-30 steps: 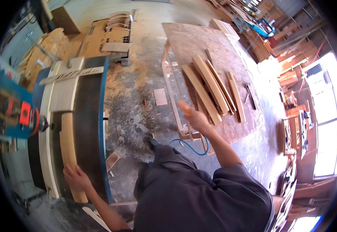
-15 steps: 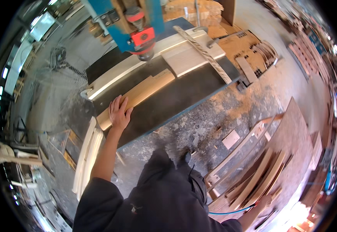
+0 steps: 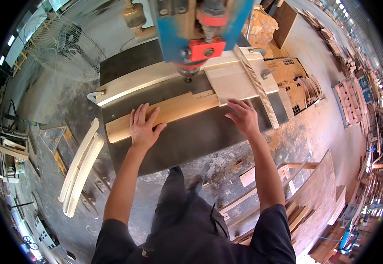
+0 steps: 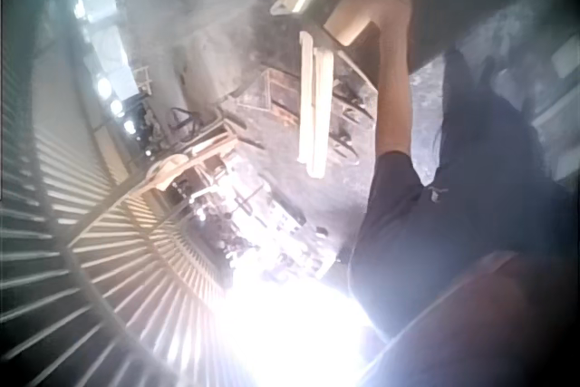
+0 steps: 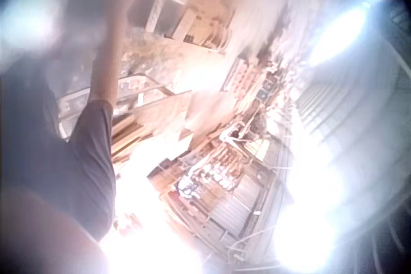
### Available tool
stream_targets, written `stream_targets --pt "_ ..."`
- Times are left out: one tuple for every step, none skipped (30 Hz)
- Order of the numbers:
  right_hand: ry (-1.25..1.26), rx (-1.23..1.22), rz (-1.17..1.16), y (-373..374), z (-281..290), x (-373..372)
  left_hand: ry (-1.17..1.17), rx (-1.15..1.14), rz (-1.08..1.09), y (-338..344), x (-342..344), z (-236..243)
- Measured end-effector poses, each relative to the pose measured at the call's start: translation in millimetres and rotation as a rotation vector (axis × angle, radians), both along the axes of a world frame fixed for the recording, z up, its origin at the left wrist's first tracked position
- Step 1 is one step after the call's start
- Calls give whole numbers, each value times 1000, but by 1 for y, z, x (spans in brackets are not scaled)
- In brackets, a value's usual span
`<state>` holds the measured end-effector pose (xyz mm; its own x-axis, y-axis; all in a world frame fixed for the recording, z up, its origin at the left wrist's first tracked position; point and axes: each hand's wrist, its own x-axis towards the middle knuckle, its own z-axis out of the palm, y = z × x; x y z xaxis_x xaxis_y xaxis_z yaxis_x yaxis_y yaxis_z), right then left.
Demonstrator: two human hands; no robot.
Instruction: The person uses a handheld pneumatic air gun to blow away sawdust from a wooden plank on a vertical spindle moulder. They then guide the plank through the machine to shape its edge, repeating this process for multiple pieces of wood in a workshop setting.
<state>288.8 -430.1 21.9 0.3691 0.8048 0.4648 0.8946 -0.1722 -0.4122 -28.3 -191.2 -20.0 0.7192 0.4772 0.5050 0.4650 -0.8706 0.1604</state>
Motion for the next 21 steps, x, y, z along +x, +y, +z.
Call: stream_targets --pt "-2 -36 50 20 -1 3 -22 -13 -5 -2 6 -2" --pt "-4 -72 100 34 -3 8 -31 -35 -12 -3 12 -3" --pt "-83 -99 132 46 -9 12 -35 -51 -14 -2 14 -2" --pt "-96 -102 152 52 -12 17 -40 -67 -18 0 14 -1" --pt "-110 -106 171 55 -15 23 -41 -75 -21 4 16 0" --pt "-120 -107 193 60 -14 24 -37 -82 -21 9 16 1" --pt "-123 -109 188 66 -14 22 -34 -89 -22 12 17 1" --pt "-125 -111 181 72 -15 19 -31 -87 -10 16 17 2" --pt "-127 -110 169 79 -13 14 -26 -82 -3 20 17 4" --pt "-128 -109 158 84 -12 10 -21 -77 3 22 17 5" --pt "-125 -112 171 88 -12 7 -19 -86 16 22 16 4" --pt "-123 -113 172 91 -12 7 -20 -90 14 23 18 2" --pt "-120 -113 174 93 -13 8 -21 -94 14 24 19 0" --pt "-103 -97 170 96 -15 10 -21 -98 14 24 20 -2" --pt "-89 -85 164 96 -17 13 -17 -93 16 24 23 -1" --pt "-75 -73 159 97 -19 16 -13 -88 18 26 26 1" --pt "-72 -65 153 98 -20 18 -10 -83 19 28 30 3" --pt "-66 -54 156 102 -22 20 -16 -73 28 30 31 2" --pt "-61 -44 157 106 -24 21 -24 -64 35 32 33 1" --pt "-53 -40 154 108 -25 23 -31 -54 41 34 35 0" --pt "-45 -38 157 111 -27 24 -38 -58 47 36 36 -1"
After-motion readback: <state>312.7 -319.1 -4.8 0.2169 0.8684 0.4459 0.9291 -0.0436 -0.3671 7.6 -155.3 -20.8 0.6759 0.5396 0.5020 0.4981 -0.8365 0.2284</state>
